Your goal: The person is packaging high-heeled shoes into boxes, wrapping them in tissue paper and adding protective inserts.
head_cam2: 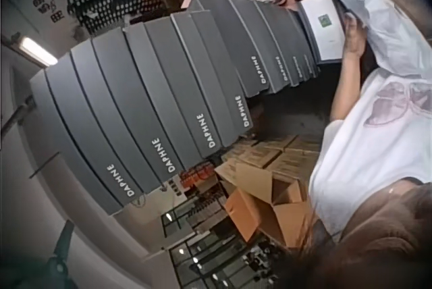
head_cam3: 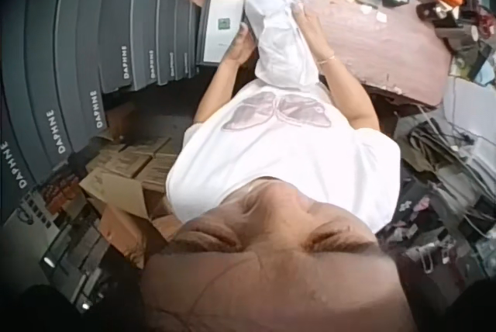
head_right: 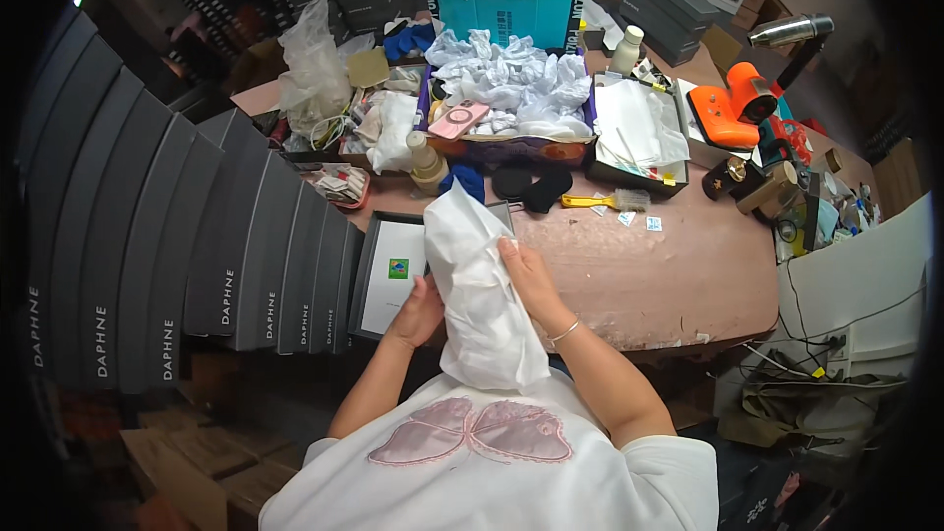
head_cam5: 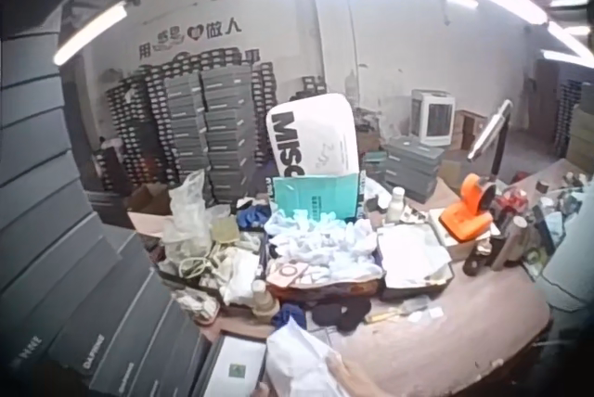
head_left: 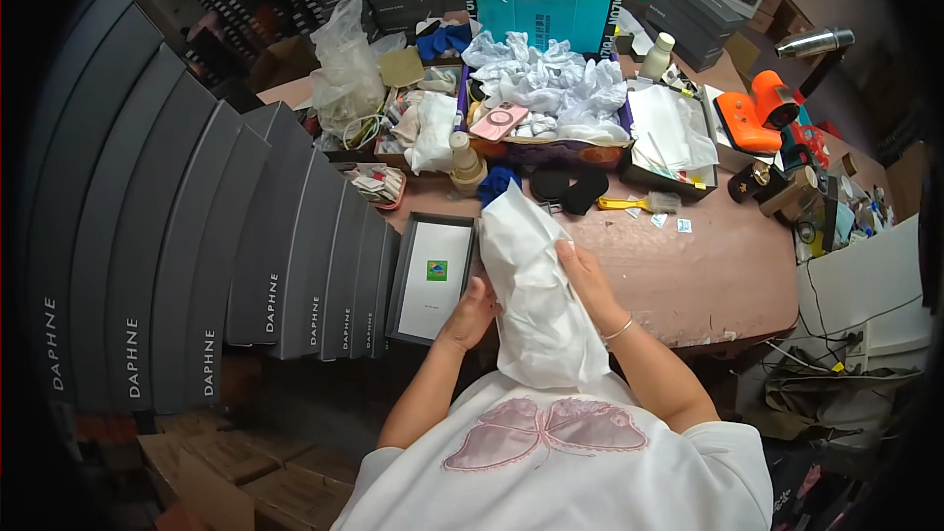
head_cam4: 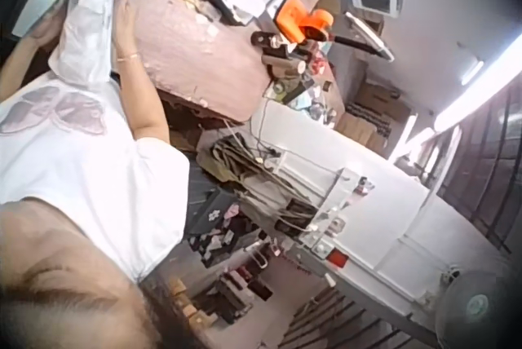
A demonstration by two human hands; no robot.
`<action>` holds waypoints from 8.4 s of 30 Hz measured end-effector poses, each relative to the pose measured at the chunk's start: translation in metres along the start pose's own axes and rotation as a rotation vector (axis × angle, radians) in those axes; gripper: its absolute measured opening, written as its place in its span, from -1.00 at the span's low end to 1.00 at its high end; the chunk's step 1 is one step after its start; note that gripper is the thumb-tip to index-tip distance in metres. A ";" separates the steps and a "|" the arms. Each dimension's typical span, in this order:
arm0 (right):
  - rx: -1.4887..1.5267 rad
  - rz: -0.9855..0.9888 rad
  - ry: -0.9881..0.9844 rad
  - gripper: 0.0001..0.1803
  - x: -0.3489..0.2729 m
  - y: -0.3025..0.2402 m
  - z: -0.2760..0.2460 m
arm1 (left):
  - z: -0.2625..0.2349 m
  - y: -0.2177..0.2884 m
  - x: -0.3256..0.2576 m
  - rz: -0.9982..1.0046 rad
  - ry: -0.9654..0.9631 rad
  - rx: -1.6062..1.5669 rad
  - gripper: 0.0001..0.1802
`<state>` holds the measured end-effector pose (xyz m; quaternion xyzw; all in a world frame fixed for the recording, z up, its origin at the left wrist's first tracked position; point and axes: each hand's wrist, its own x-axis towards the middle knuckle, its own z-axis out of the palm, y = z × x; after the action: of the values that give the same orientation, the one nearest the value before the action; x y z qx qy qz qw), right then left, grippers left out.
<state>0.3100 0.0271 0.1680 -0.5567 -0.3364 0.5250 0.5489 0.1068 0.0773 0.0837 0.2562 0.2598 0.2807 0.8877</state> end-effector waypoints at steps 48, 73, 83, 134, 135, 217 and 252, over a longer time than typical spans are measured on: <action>-0.216 -0.134 -0.034 -0.47 -0.041 0.052 -0.057 | 0.020 0.042 0.026 0.395 0.247 -0.079 -0.66; -1.227 -0.620 -0.436 -0.46 0.021 -0.027 -0.017 | 0.007 -0.009 -0.021 -0.468 -0.046 -0.179 -0.48; -0.817 -0.338 -0.453 -0.40 -0.012 0.026 0.024 | 0.023 -0.008 -0.065 -0.158 0.152 0.030 -0.32; -0.834 -0.273 -0.758 -0.07 -0.038 0.038 0.052 | -0.005 0.013 -0.001 0.073 0.311 0.182 -0.45; -0.897 -0.346 -0.674 -0.10 -0.033 0.045 0.056 | 0.002 0.010 0.001 0.052 0.358 0.170 -0.45; -0.292 -0.042 -0.369 -0.25 0.021 0.020 0.013 | 0.039 0.004 -0.049 -0.055 -0.085 0.044 -0.07; -0.414 -0.200 -0.499 -0.72 -0.064 0.014 0.032 | 0.008 0.011 -0.013 -0.250 -0.499 -0.942 -0.26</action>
<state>0.2622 -0.0280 0.1733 -0.4751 -0.6126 0.5092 0.3738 0.0983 0.0745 0.1007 -0.1431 -0.0842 0.1896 0.9677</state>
